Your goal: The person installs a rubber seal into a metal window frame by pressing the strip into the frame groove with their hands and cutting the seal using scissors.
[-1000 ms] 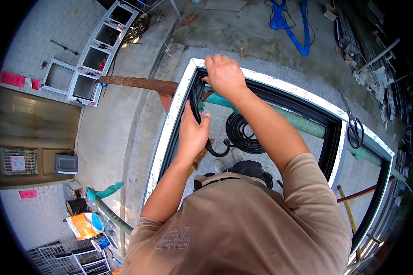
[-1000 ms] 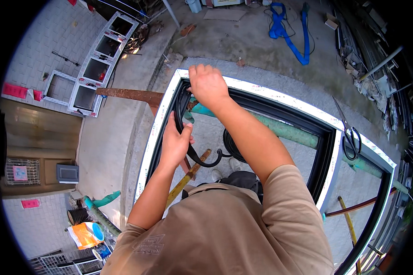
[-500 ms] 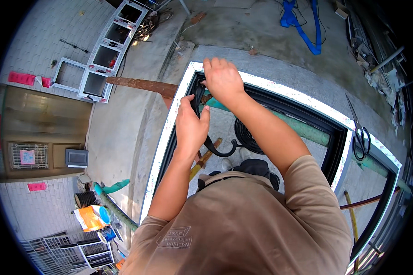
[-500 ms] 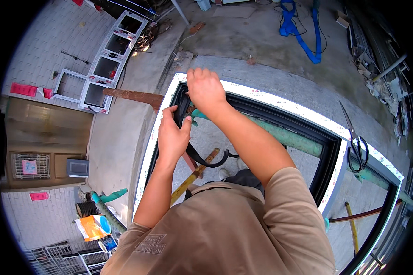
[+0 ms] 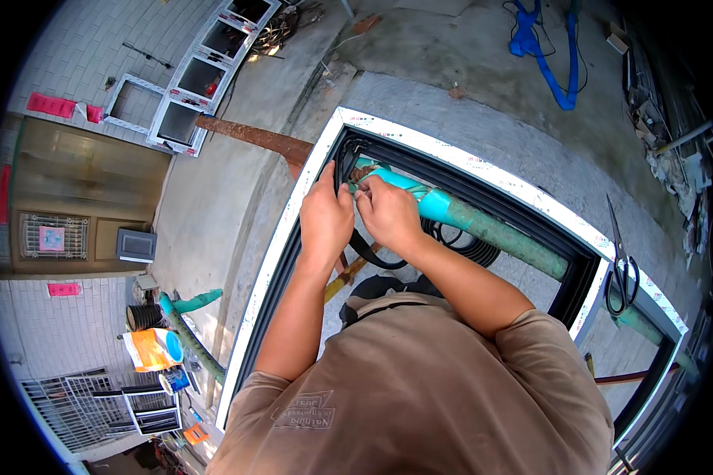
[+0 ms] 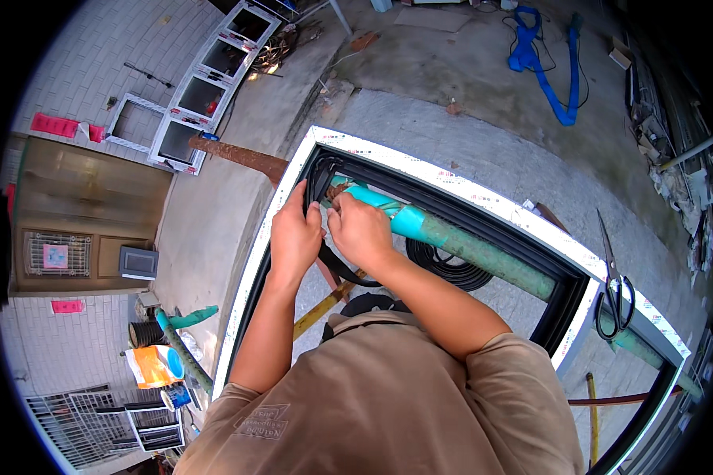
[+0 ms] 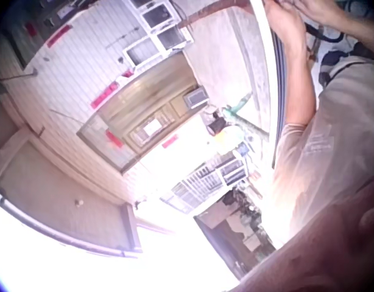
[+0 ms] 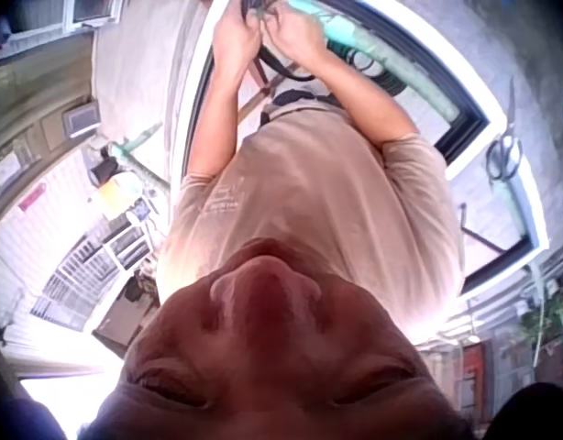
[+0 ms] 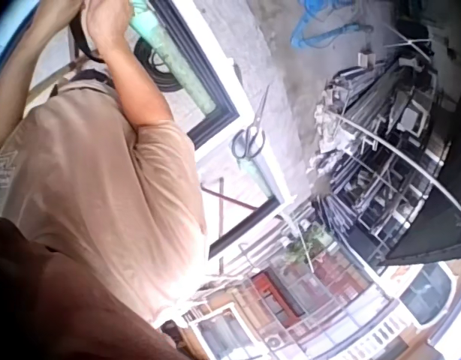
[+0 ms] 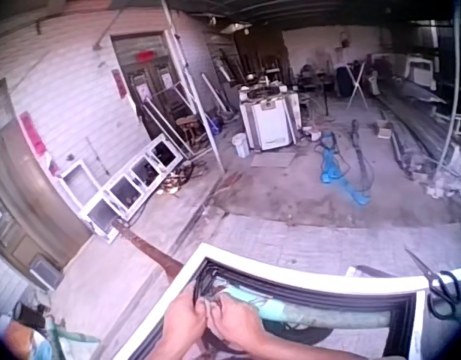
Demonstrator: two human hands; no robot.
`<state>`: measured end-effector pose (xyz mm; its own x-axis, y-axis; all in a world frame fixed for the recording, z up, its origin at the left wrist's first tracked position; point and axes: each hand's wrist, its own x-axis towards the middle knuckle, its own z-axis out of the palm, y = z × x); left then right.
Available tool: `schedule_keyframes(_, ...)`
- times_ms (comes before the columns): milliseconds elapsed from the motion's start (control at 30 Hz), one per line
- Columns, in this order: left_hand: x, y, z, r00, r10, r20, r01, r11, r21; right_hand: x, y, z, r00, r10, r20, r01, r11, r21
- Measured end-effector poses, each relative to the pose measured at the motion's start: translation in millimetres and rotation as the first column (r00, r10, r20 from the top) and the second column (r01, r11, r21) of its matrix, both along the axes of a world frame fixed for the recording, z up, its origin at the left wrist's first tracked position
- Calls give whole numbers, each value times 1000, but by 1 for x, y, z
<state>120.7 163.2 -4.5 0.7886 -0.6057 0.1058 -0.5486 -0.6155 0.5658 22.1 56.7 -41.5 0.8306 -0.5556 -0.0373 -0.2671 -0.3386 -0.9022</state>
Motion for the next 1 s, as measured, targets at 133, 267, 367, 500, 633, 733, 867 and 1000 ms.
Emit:
schedule_keyframes(133,-4,-8,6,995,-22,97,17,999,47,11,10,-84,956,146,255,-225,922,316)
schedule_keyframes(267,-6,-8,30,998,25,-59,-15,984,178,3,30,-76,934,70,350,-328,554,765)
schedule_keyframes(367,-7,-12,37,998,-43,46,30,965,259,0,15,-50,928,170,331,-369,535,760)
schedule_keyframes(500,-8,-9,38,967,-141,213,81,960,268,4,3,-51,962,111,250,-266,595,758)
schedule_keyframes(633,14,-18,52,914,-123,387,101,992,78,4,5,-38,975,46,218,-203,587,783)
schedule_keyframes(733,33,-34,34,890,-93,446,93,995,21,8,9,-38,977,39,208,-188,611,769)
schedule_keyframes(867,38,-48,10,869,-69,490,79,997,0,11,12,-50,978,8,210,-170,623,764)
schedule_keyframes(1000,36,-58,3,880,10,475,8,999,-36,12,16,-54,975,-23,222,-161,615,772)
